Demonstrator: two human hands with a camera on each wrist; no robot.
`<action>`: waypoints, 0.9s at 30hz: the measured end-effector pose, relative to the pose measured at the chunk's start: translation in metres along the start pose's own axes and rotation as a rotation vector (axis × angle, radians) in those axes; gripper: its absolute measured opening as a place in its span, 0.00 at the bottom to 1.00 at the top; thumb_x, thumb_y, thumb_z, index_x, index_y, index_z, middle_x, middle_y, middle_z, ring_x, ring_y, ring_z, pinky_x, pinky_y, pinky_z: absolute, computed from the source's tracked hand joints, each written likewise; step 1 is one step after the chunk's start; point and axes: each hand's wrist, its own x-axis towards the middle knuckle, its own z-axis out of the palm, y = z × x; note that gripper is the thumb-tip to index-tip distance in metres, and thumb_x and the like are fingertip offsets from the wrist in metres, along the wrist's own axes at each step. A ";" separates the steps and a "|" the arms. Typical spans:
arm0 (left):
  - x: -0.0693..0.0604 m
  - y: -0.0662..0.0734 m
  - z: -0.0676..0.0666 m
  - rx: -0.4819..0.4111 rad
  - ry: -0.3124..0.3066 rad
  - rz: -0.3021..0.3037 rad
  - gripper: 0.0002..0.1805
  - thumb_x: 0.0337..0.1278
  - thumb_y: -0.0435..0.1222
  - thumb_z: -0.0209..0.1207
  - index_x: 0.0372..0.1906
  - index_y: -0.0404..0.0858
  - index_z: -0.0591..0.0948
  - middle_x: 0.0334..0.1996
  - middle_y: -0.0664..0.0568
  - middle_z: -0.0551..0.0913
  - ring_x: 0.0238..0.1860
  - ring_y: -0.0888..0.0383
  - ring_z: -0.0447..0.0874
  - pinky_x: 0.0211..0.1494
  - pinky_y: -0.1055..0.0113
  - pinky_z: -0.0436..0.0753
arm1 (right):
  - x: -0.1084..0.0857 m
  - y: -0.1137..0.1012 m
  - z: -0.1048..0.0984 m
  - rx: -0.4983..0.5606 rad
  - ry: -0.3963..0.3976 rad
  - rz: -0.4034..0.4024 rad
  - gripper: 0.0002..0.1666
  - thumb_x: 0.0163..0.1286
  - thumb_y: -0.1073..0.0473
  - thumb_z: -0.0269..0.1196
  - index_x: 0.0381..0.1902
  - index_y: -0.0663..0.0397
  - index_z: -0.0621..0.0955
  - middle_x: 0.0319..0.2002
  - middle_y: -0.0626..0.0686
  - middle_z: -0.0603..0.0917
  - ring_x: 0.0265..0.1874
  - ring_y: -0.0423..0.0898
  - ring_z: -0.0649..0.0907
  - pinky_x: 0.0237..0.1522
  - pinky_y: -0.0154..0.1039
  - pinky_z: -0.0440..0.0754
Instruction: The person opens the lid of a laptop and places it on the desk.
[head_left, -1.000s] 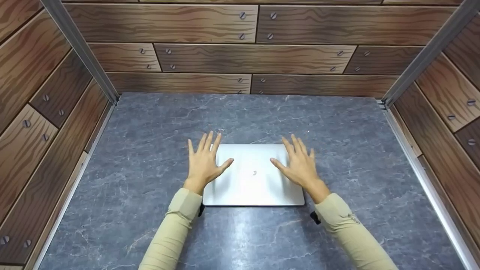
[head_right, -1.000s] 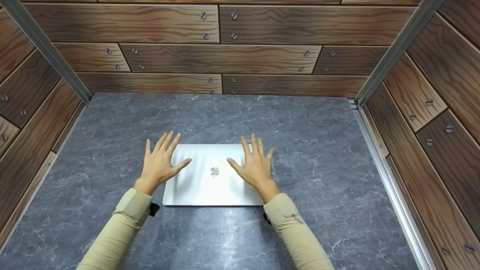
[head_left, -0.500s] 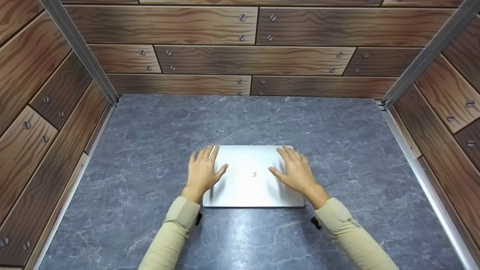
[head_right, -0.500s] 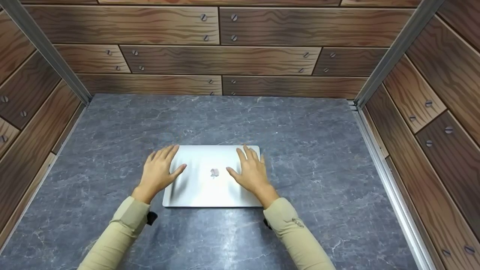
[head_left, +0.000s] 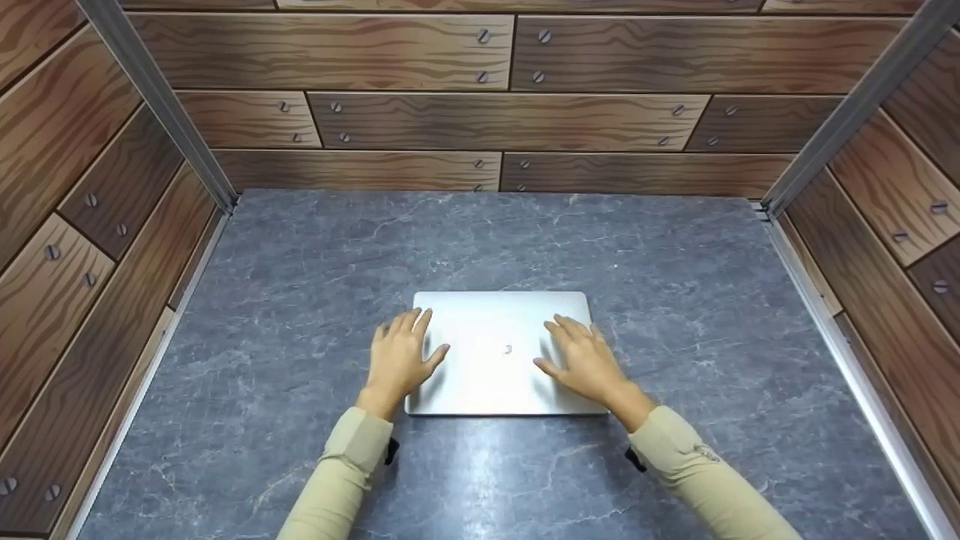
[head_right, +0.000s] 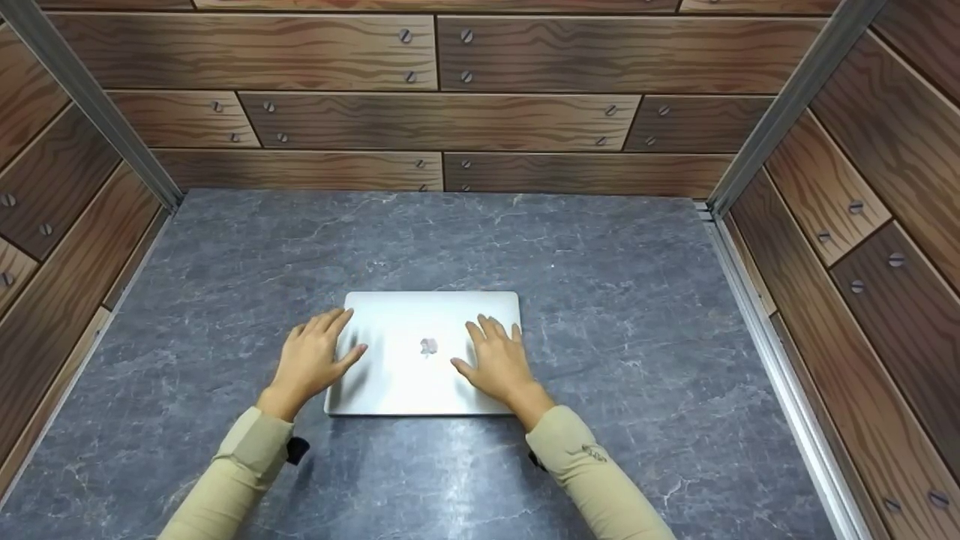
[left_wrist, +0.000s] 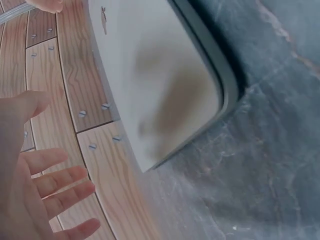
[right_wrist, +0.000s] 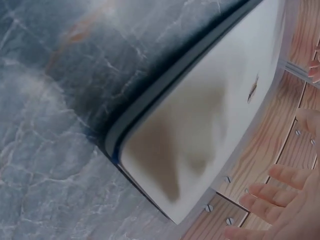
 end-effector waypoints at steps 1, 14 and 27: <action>-0.001 0.000 0.000 0.002 -0.003 0.001 0.36 0.59 0.58 0.56 0.66 0.41 0.72 0.63 0.46 0.78 0.64 0.48 0.76 0.63 0.47 0.77 | -0.001 0.000 0.001 -0.001 -0.003 -0.005 0.39 0.64 0.41 0.63 0.65 0.60 0.72 0.67 0.64 0.72 0.68 0.62 0.71 0.69 0.68 0.62; -0.017 -0.003 0.009 -0.038 -0.136 0.008 0.38 0.60 0.57 0.56 0.69 0.39 0.68 0.65 0.44 0.75 0.65 0.47 0.75 0.65 0.47 0.76 | -0.014 -0.008 0.015 0.046 -0.052 -0.077 0.37 0.64 0.44 0.63 0.63 0.62 0.73 0.65 0.65 0.73 0.66 0.62 0.73 0.70 0.63 0.65; -0.032 -0.010 0.015 -0.041 -0.157 0.022 0.40 0.58 0.56 0.58 0.69 0.37 0.67 0.66 0.42 0.74 0.66 0.47 0.74 0.67 0.47 0.75 | -0.025 -0.014 0.030 -0.007 -0.076 -0.164 0.35 0.62 0.45 0.66 0.59 0.64 0.75 0.61 0.66 0.76 0.63 0.62 0.75 0.65 0.66 0.70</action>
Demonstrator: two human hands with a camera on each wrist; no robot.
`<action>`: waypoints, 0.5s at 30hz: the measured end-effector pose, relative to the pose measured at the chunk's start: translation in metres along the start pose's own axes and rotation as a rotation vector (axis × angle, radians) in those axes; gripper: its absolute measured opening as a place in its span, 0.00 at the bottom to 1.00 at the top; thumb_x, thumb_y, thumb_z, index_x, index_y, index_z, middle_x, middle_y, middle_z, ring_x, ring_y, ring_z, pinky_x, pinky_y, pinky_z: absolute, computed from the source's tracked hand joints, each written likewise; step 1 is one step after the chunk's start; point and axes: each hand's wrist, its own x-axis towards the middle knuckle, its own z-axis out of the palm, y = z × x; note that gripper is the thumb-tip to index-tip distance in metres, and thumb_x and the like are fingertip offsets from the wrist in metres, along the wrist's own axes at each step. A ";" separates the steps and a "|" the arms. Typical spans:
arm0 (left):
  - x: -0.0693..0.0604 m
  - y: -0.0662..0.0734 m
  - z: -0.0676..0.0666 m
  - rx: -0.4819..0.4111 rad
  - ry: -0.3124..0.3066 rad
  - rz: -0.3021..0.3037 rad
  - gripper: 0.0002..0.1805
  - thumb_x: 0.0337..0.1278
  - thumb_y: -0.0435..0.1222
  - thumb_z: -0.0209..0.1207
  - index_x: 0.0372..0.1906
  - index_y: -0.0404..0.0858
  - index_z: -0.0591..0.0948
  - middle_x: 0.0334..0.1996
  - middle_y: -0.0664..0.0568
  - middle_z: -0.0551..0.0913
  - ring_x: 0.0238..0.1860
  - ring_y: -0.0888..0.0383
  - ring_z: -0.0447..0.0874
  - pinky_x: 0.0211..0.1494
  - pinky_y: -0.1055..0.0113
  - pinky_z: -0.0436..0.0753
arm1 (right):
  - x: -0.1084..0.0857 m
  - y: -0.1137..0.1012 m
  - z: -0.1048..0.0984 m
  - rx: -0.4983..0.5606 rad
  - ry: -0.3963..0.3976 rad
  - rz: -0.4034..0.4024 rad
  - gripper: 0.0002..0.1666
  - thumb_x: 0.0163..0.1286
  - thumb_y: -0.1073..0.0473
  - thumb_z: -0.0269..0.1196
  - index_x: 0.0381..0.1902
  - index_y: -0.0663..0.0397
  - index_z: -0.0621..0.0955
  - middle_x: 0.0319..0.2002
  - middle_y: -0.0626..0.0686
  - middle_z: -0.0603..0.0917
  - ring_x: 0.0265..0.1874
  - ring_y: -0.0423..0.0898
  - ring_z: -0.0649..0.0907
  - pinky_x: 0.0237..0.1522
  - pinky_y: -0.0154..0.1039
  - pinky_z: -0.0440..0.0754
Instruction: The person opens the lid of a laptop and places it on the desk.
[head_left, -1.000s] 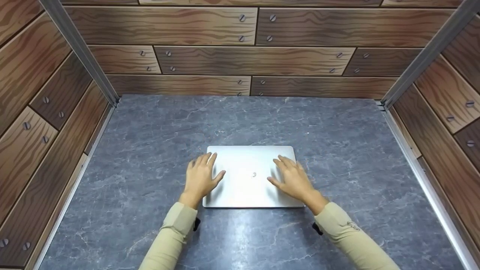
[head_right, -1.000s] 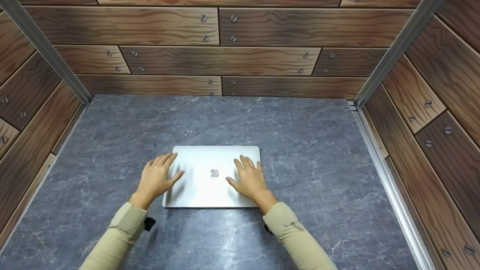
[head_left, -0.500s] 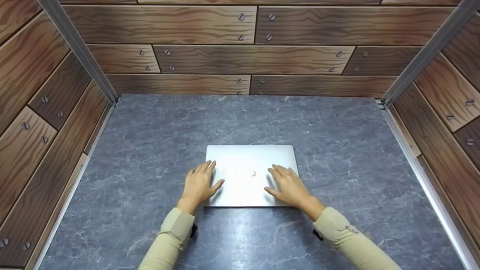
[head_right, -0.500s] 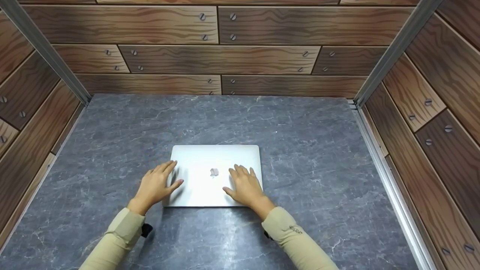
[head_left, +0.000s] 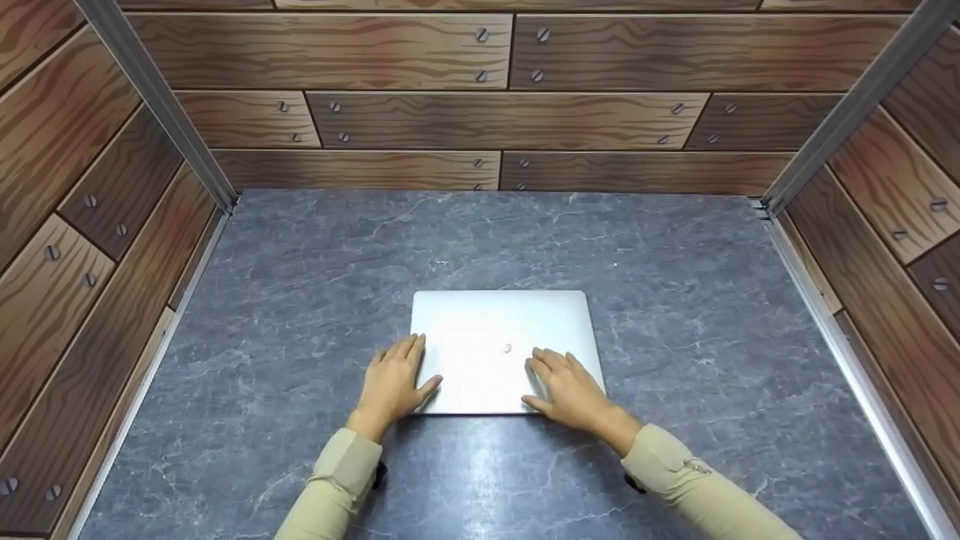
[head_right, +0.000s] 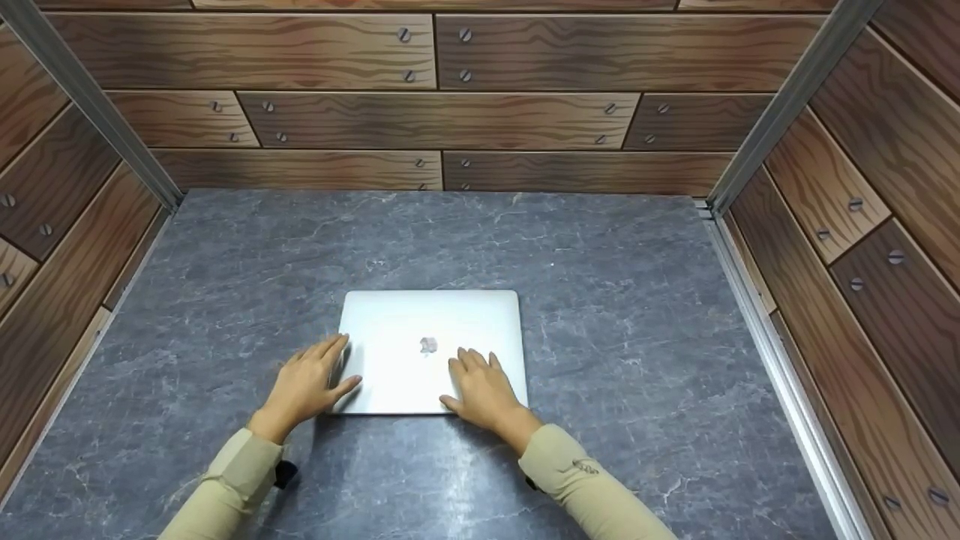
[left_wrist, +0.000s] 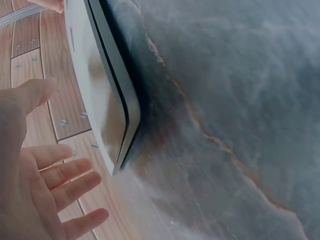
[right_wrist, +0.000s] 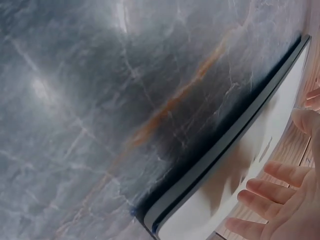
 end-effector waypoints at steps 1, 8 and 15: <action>-0.001 -0.001 0.000 0.002 -0.001 -0.001 0.40 0.58 0.56 0.58 0.69 0.37 0.67 0.66 0.42 0.74 0.66 0.47 0.74 0.67 0.46 0.74 | 0.000 -0.001 0.001 0.002 -0.003 -0.005 0.35 0.62 0.45 0.66 0.59 0.64 0.75 0.62 0.66 0.76 0.63 0.62 0.75 0.65 0.66 0.70; -0.008 -0.005 0.003 -0.015 -0.040 -0.016 0.41 0.58 0.56 0.58 0.70 0.37 0.66 0.67 0.42 0.72 0.68 0.46 0.72 0.68 0.45 0.73 | -0.003 -0.002 0.004 0.010 -0.032 -0.024 0.40 0.59 0.43 0.67 0.60 0.65 0.74 0.64 0.67 0.74 0.64 0.64 0.74 0.65 0.66 0.70; -0.013 -0.010 0.005 -0.038 -0.044 -0.012 0.42 0.56 0.57 0.59 0.70 0.37 0.66 0.67 0.41 0.72 0.68 0.45 0.72 0.68 0.43 0.73 | -0.005 -0.002 0.006 0.015 -0.063 -0.010 0.44 0.58 0.41 0.68 0.62 0.66 0.72 0.66 0.67 0.71 0.67 0.65 0.71 0.66 0.66 0.68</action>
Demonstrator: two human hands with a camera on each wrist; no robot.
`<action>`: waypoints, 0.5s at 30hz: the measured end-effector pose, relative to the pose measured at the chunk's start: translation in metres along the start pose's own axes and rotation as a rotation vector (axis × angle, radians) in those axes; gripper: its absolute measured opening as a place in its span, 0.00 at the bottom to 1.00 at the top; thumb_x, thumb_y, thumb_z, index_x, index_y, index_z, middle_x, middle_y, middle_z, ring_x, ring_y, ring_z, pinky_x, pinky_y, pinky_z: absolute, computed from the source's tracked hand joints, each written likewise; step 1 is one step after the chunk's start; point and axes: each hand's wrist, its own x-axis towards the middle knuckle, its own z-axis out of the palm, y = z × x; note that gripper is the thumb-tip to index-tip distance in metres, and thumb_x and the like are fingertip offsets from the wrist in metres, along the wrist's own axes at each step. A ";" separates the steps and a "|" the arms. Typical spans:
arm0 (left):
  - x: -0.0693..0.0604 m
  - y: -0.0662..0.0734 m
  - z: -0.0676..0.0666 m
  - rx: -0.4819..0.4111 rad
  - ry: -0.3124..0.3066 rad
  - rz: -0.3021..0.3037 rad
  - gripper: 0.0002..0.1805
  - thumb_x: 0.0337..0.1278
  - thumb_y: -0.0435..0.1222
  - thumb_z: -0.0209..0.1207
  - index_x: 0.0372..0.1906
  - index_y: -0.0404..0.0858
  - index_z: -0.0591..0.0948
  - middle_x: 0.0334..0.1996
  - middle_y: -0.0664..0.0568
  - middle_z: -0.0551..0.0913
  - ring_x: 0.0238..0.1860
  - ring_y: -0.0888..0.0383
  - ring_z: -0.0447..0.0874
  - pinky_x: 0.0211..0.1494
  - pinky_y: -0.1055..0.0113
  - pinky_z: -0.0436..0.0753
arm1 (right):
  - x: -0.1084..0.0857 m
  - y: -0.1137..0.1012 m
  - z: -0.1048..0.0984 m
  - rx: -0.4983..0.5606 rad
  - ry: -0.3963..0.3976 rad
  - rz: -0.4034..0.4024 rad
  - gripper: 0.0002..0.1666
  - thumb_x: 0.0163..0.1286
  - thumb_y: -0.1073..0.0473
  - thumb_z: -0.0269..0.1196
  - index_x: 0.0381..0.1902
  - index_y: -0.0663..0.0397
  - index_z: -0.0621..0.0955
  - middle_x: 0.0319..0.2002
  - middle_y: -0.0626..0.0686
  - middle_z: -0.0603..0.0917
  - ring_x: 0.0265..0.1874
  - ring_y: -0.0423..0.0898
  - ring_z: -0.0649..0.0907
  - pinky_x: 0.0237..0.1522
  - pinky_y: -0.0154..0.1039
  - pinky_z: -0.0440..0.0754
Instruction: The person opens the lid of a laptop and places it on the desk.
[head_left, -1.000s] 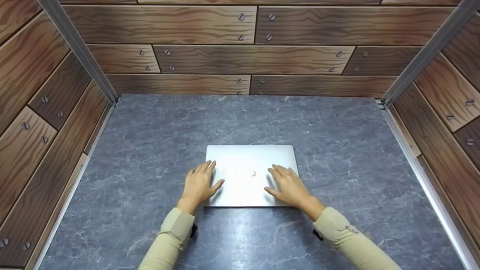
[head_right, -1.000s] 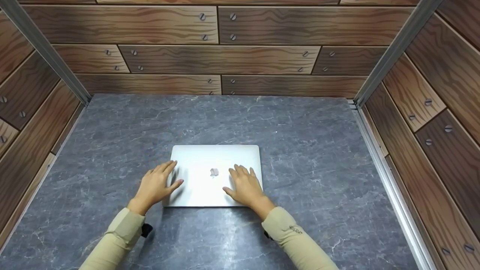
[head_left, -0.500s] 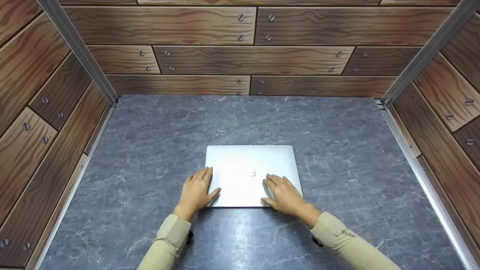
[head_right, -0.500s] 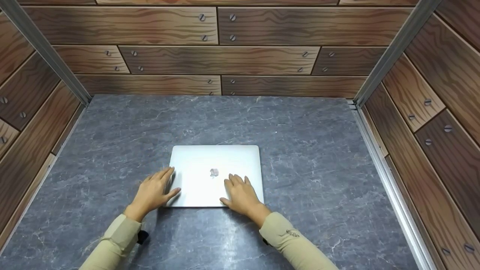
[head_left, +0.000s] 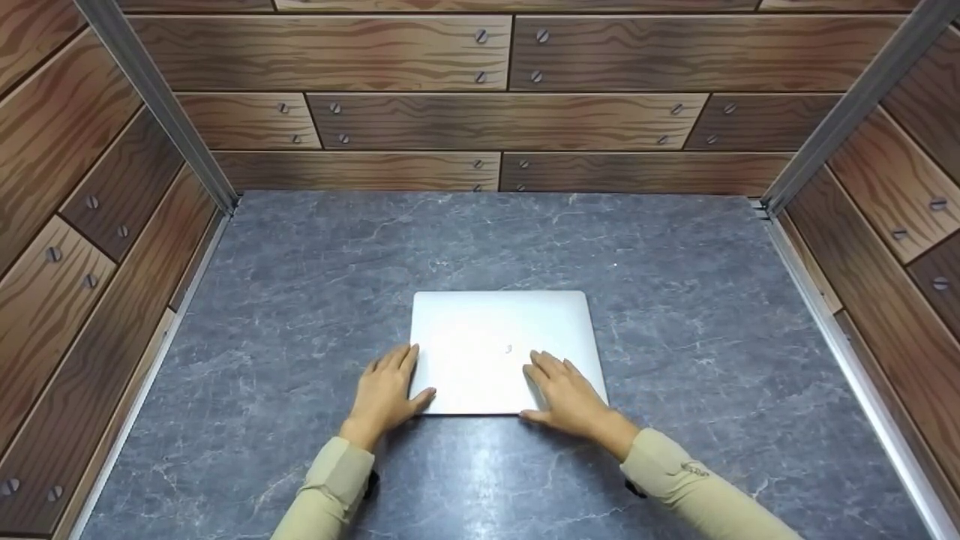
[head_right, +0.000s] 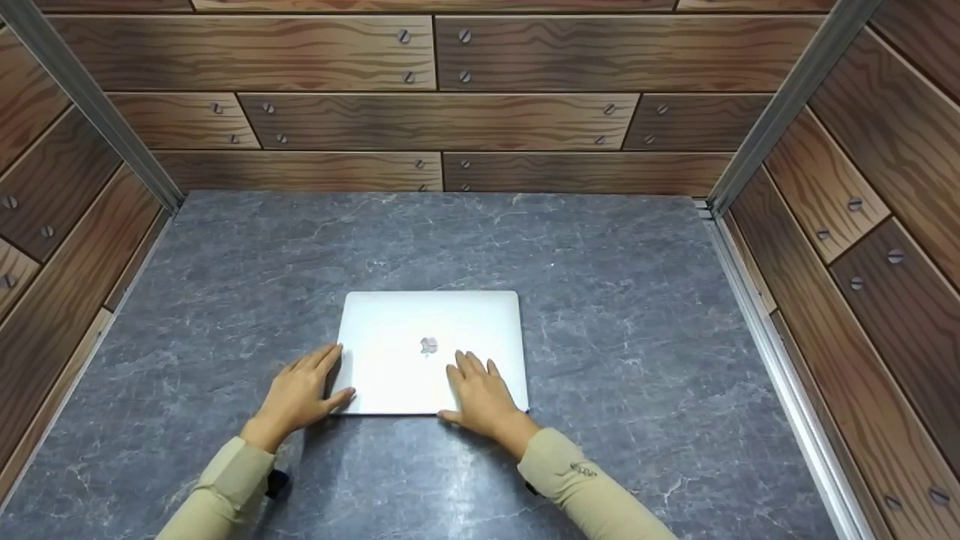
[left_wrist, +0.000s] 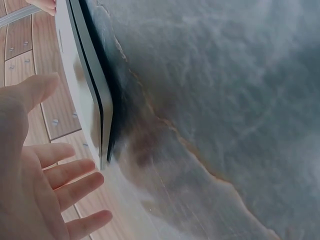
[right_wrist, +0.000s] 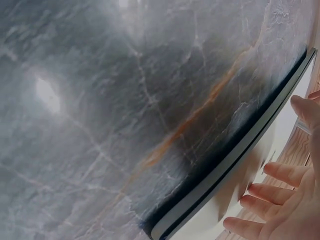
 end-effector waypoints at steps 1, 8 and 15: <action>0.000 -0.001 0.000 -0.003 -0.005 -0.003 0.42 0.56 0.57 0.60 0.70 0.37 0.66 0.67 0.41 0.72 0.67 0.44 0.72 0.67 0.43 0.73 | 0.000 0.000 0.000 0.002 -0.005 0.002 0.44 0.58 0.41 0.68 0.62 0.66 0.72 0.67 0.67 0.70 0.67 0.65 0.70 0.67 0.66 0.68; -0.002 -0.003 0.001 -0.020 -0.042 -0.037 0.44 0.56 0.58 0.59 0.71 0.37 0.65 0.69 0.42 0.70 0.69 0.45 0.70 0.69 0.42 0.71 | 0.000 -0.001 0.002 -0.001 -0.003 0.002 0.45 0.57 0.41 0.68 0.63 0.65 0.71 0.67 0.68 0.69 0.68 0.66 0.69 0.67 0.65 0.69; -0.006 -0.007 0.003 -0.024 -0.037 -0.045 0.44 0.55 0.59 0.59 0.71 0.37 0.65 0.69 0.42 0.70 0.69 0.44 0.70 0.69 0.42 0.71 | 0.001 0.000 0.004 -0.009 -0.007 0.007 0.46 0.56 0.42 0.70 0.64 0.65 0.70 0.68 0.68 0.68 0.68 0.65 0.69 0.68 0.64 0.68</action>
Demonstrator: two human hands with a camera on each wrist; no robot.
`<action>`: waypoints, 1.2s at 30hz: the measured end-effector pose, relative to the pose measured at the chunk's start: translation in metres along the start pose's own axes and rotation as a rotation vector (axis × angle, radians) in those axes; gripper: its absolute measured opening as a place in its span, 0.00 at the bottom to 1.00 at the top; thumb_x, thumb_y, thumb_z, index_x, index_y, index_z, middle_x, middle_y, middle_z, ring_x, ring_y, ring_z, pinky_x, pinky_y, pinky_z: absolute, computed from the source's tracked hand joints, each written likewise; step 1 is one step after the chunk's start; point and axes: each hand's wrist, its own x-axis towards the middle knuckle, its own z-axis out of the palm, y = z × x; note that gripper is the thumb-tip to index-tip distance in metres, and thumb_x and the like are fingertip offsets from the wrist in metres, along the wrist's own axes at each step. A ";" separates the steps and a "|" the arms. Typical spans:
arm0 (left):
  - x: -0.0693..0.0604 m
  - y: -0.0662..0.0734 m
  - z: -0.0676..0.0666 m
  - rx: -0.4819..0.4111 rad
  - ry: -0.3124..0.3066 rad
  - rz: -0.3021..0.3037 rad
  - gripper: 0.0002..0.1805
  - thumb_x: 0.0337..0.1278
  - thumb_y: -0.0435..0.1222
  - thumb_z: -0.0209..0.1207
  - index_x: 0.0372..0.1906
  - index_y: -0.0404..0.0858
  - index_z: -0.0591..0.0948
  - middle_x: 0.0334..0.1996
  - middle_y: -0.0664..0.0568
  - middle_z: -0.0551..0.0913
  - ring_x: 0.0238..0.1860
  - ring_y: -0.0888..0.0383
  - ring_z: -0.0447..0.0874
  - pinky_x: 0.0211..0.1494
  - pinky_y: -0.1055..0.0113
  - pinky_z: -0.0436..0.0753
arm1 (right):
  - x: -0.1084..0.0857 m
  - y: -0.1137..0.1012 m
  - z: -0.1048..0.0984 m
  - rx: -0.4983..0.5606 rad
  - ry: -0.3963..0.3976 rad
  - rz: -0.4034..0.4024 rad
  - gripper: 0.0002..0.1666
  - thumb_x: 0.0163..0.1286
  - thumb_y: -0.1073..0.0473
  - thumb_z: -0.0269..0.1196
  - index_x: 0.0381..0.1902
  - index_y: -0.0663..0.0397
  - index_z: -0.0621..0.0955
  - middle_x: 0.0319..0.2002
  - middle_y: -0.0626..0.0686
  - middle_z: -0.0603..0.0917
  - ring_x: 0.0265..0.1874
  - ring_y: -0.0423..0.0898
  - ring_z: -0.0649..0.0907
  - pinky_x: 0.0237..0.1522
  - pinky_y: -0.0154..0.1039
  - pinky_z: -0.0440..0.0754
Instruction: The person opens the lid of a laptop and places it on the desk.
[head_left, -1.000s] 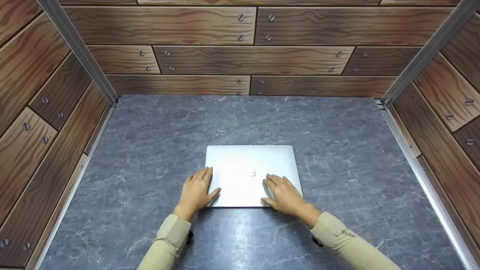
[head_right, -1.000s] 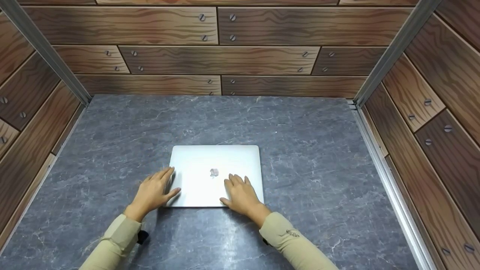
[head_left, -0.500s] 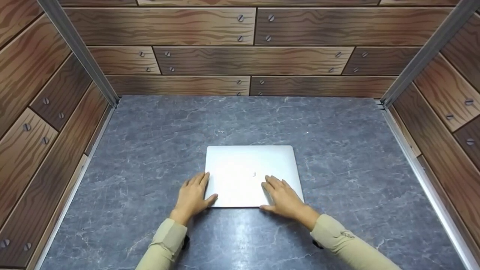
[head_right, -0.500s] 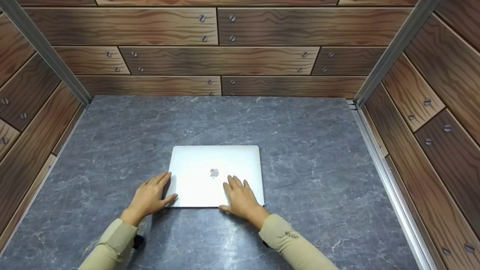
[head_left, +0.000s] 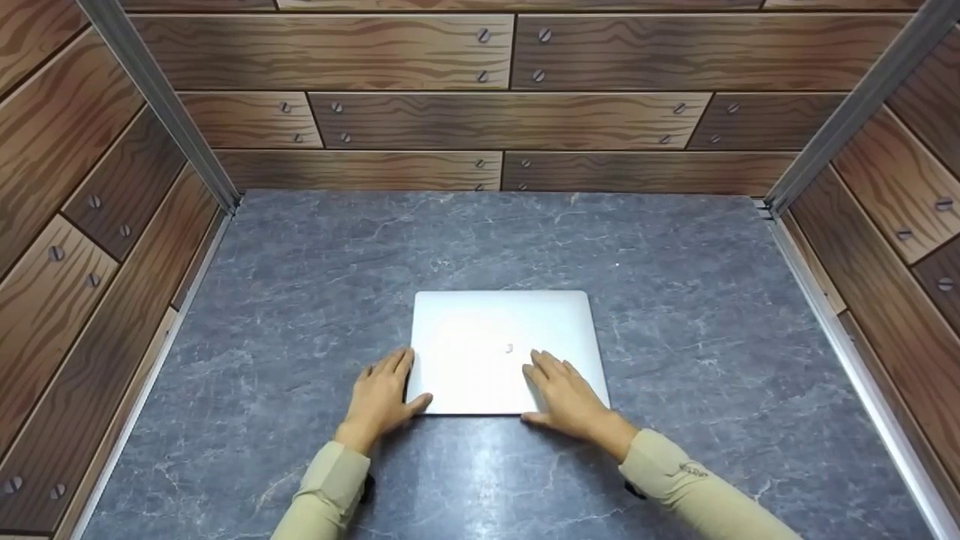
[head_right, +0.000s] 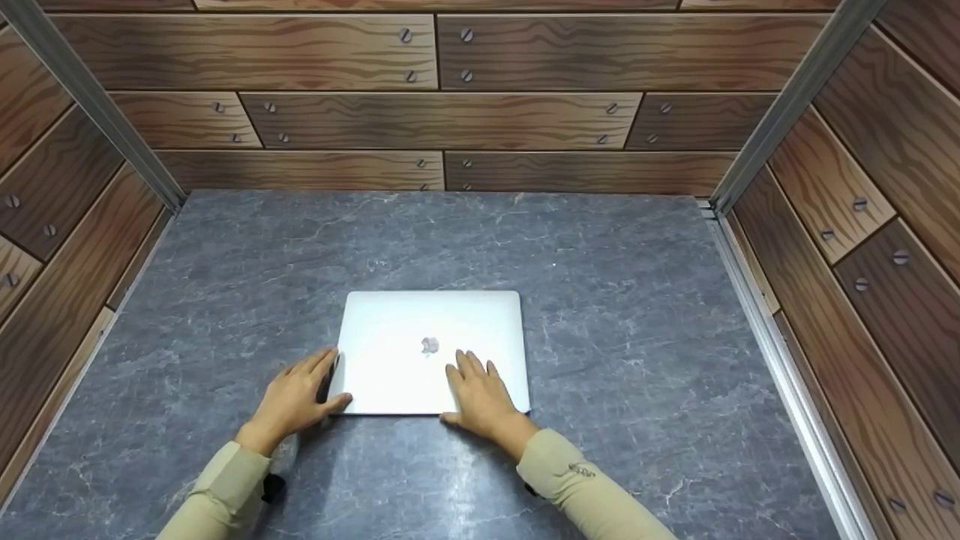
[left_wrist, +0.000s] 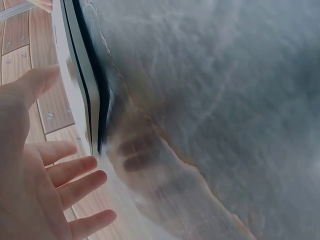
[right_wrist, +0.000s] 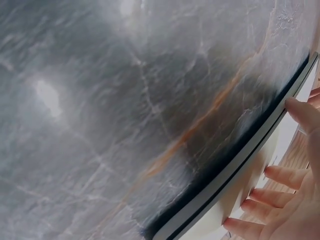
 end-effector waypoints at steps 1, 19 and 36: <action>0.000 -0.001 0.000 0.001 -0.001 0.000 0.44 0.55 0.59 0.59 0.71 0.37 0.65 0.69 0.42 0.70 0.69 0.44 0.70 0.69 0.42 0.71 | 0.000 0.000 0.000 -0.002 -0.005 0.003 0.46 0.56 0.42 0.70 0.64 0.65 0.70 0.68 0.68 0.68 0.69 0.65 0.68 0.68 0.64 0.67; -0.006 -0.006 0.000 -0.010 -0.022 0.004 0.47 0.51 0.61 0.61 0.70 0.36 0.66 0.69 0.40 0.69 0.70 0.43 0.69 0.69 0.40 0.70 | 0.002 -0.004 0.002 -0.126 0.004 -0.054 0.47 0.58 0.40 0.68 0.65 0.68 0.69 0.68 0.67 0.69 0.68 0.63 0.70 0.66 0.62 0.71; -0.012 -0.012 0.003 -0.054 -0.050 0.026 0.54 0.45 0.62 0.65 0.71 0.33 0.63 0.71 0.39 0.67 0.71 0.42 0.66 0.71 0.36 0.65 | 0.002 -0.004 0.001 -0.186 0.029 -0.081 0.45 0.59 0.40 0.66 0.62 0.69 0.71 0.66 0.66 0.72 0.67 0.61 0.73 0.64 0.59 0.74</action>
